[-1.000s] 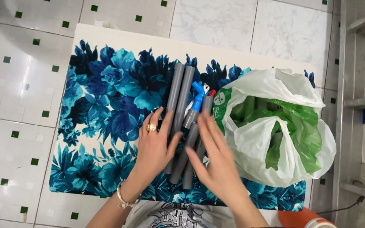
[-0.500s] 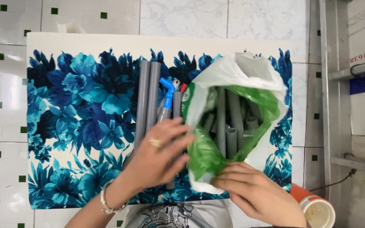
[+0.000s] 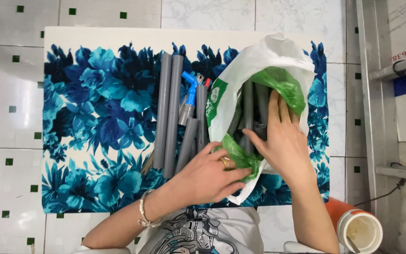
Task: The person removes various PVC pipes and plumbing fixtures from a plastic bag and arranges them on a floral surface.
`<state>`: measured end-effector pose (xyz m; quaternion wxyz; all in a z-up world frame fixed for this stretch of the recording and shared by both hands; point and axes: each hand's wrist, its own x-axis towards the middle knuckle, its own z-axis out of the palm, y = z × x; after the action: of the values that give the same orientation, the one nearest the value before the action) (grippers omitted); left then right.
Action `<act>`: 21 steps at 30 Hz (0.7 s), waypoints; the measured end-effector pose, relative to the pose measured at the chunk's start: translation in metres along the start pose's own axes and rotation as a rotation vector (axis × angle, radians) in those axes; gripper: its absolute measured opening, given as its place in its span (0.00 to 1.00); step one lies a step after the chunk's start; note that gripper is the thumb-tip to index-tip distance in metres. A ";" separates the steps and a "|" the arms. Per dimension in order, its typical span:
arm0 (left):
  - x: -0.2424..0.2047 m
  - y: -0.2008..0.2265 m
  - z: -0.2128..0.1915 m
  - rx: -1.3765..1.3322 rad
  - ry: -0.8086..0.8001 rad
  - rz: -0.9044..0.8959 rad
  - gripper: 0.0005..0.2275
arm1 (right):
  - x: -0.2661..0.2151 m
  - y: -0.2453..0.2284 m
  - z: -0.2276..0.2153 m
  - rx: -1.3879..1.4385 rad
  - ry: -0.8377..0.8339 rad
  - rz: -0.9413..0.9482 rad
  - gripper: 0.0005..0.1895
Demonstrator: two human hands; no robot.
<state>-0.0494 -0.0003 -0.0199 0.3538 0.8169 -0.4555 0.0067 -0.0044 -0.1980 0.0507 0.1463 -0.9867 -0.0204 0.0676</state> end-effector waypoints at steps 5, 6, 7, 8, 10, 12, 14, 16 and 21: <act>-0.018 0.034 0.021 -0.121 -0.087 0.022 0.14 | -0.018 -0.009 0.017 -0.128 -0.055 0.027 0.66; -0.022 0.039 0.030 -0.193 0.035 0.089 0.13 | -0.021 -0.007 0.023 -0.185 -0.050 0.028 0.68; -0.026 0.046 0.029 -0.190 0.039 0.092 0.13 | -0.027 -0.002 0.026 -0.187 -0.045 0.026 0.68; -0.027 0.050 0.029 -0.224 0.073 0.092 0.13 | -0.031 0.004 0.028 -0.202 -0.039 0.031 0.65; -0.026 0.048 0.028 -0.259 0.111 0.088 0.14 | -0.033 0.015 0.033 -0.220 -0.034 0.033 0.63; -0.023 0.039 0.030 -0.246 0.030 0.007 0.20 | -0.035 0.027 0.039 -0.206 0.032 -0.003 0.55; -0.020 0.027 0.020 -0.198 0.060 -0.043 0.20 | -0.033 0.025 0.035 -0.190 0.036 0.007 0.52; -0.016 0.019 0.013 -0.144 0.092 -0.086 0.20 | -0.029 0.032 0.039 -0.176 0.050 0.016 0.50; -0.011 0.019 0.011 0.024 0.246 -0.100 0.16 | -0.040 0.048 0.040 -0.084 0.127 0.085 0.41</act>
<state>-0.0732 -0.0050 -0.0209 0.3970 0.8358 -0.3672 0.0945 -0.0486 -0.2352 0.0041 0.1026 -0.9943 0.0282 0.0101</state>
